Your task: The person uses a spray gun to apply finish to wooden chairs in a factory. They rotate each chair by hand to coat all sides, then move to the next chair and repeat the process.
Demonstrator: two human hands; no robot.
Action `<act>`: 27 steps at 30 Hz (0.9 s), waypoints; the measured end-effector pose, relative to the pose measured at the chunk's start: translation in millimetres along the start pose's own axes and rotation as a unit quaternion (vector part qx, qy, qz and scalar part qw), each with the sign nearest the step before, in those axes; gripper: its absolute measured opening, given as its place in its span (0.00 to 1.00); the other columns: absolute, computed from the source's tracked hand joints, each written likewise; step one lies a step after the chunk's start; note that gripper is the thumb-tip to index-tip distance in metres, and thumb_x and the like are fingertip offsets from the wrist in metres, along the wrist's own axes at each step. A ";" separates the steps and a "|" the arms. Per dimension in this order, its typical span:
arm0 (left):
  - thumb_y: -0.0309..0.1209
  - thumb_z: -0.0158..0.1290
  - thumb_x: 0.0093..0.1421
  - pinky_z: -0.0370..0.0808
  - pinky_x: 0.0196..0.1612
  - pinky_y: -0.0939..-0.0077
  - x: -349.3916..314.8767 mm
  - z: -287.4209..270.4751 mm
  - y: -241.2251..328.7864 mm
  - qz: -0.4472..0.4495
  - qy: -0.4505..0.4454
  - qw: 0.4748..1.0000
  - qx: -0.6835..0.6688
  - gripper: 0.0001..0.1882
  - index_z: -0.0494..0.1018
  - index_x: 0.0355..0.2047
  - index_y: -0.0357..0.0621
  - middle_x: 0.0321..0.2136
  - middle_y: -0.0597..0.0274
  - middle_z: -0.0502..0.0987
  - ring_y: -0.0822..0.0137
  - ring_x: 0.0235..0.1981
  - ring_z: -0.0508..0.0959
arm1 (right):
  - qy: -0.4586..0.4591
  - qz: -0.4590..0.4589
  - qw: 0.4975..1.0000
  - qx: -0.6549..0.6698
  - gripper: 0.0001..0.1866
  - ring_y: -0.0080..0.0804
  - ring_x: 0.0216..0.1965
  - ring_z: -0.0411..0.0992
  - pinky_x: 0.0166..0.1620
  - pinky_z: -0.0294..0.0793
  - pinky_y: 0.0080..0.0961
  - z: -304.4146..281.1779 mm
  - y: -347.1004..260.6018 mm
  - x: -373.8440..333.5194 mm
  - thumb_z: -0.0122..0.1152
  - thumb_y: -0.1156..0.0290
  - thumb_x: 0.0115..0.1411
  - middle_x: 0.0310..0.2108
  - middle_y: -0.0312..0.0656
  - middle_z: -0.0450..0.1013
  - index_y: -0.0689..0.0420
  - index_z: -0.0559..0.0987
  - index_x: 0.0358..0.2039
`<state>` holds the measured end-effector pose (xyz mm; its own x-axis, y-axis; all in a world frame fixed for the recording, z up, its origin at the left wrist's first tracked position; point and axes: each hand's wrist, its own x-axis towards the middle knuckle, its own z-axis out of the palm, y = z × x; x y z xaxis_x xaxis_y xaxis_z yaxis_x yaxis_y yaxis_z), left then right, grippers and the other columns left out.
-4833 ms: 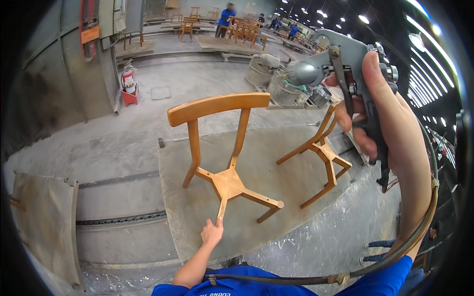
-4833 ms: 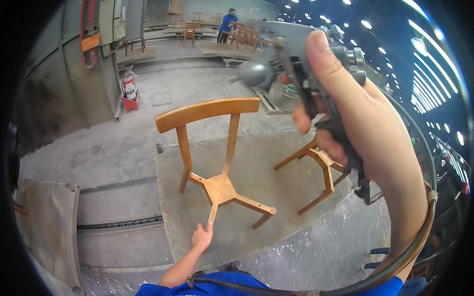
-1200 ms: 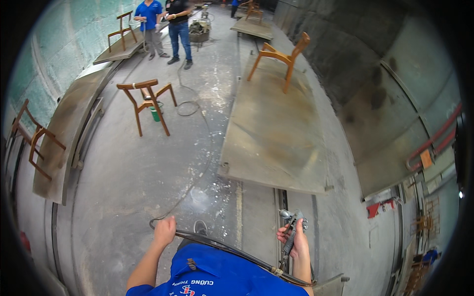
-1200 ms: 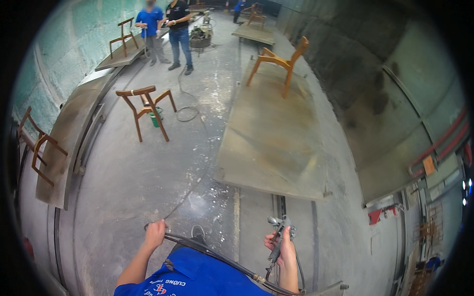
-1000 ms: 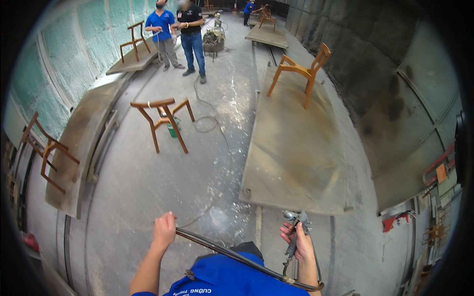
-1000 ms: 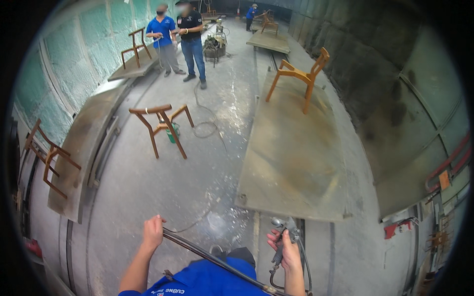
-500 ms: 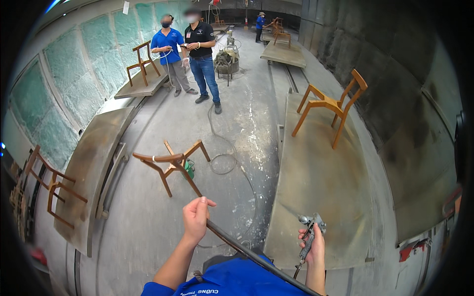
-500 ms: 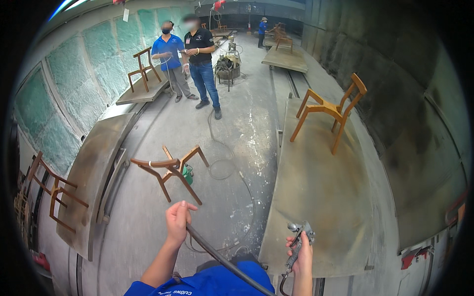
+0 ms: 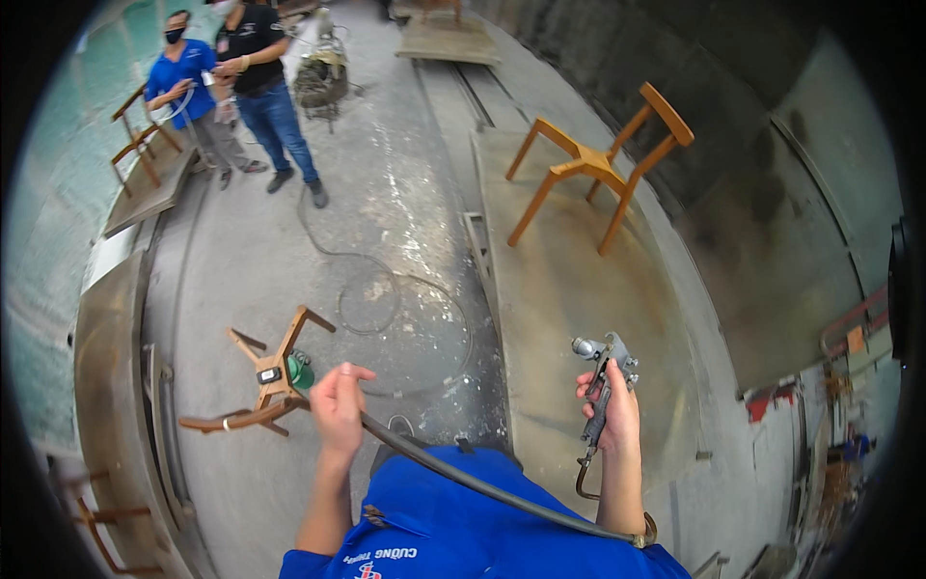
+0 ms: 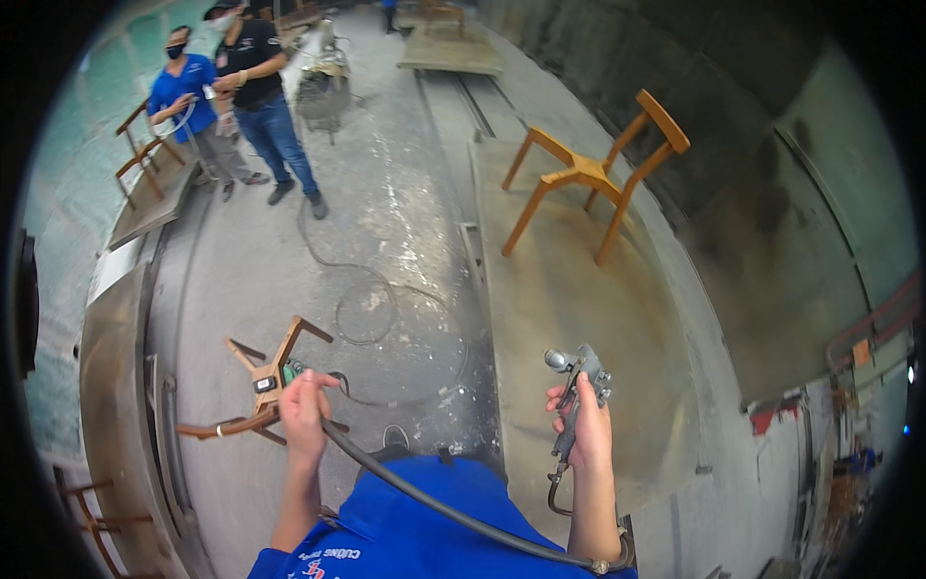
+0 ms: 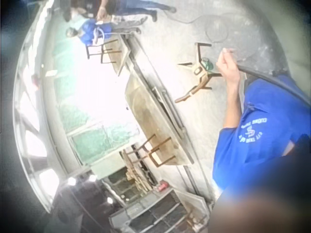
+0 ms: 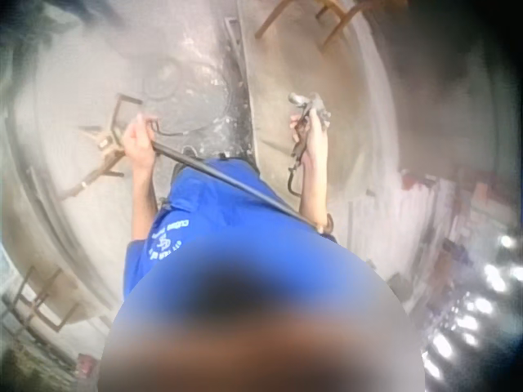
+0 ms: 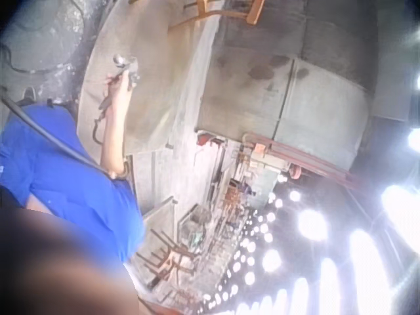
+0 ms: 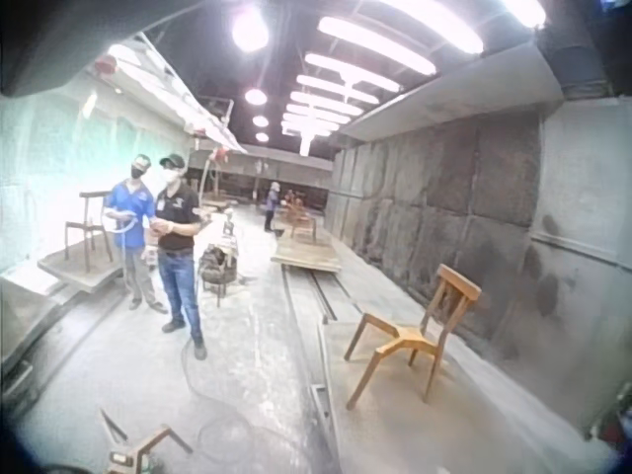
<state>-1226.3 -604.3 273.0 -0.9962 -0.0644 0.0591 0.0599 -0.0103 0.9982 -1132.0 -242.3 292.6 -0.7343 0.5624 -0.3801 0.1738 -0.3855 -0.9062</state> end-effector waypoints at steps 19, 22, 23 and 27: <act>0.30 0.50 0.70 0.67 0.27 0.74 473.6 197.6 39.3 0.376 -0.121 0.835 0.382 0.13 0.79 0.33 0.33 0.19 0.59 0.75 0.67 0.21 0.72 | 0.128 0.064 0.986 0.084 0.33 0.22 0.34 0.75 0.32 0.73 0.20 71.8 -39.1 302.7 0.51 0.38 0.67 0.36 0.38 0.80 0.57 0.78 0.52; 0.31 0.50 0.70 0.68 0.31 0.72 504.1 307.3 6.7 0.333 -0.241 0.833 0.370 0.13 0.79 0.35 0.33 0.22 0.55 0.76 0.63 0.25 0.73 | 0.075 0.015 0.992 0.099 0.35 0.19 0.31 0.73 0.28 0.70 0.18 90.7 -63.1 348.4 0.54 0.34 0.63 0.30 0.35 0.77 0.49 0.71 0.59; 0.32 0.50 0.70 0.69 0.32 0.71 508.0 335.8 -3.6 0.322 -0.278 0.826 0.369 0.14 0.79 0.35 0.33 0.23 0.54 0.76 0.62 0.26 0.73 | 0.079 0.010 0.991 0.110 0.33 0.17 0.29 0.71 0.25 0.67 0.17 100.6 -74.8 360.4 0.54 0.35 0.64 0.28 0.33 0.74 0.46 0.72 0.57; 0.34 0.50 0.70 0.70 0.36 0.68 518.6 407.4 -43.4 0.254 -0.424 0.780 0.384 0.15 0.79 0.37 0.33 0.27 0.49 0.77 0.57 0.30 0.75 | 0.054 -0.088 0.984 0.142 0.26 0.20 0.27 0.71 0.26 0.71 0.20 118.8 -103.1 374.9 0.51 0.41 0.69 0.28 0.33 0.74 0.46 0.77 0.55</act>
<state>-1771.4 -230.7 266.0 -0.5601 0.8206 0.1134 0.7294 0.4237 0.5371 -1503.2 -78.6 265.6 -0.6596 0.7079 -0.2527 -0.1526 -0.4553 -0.8772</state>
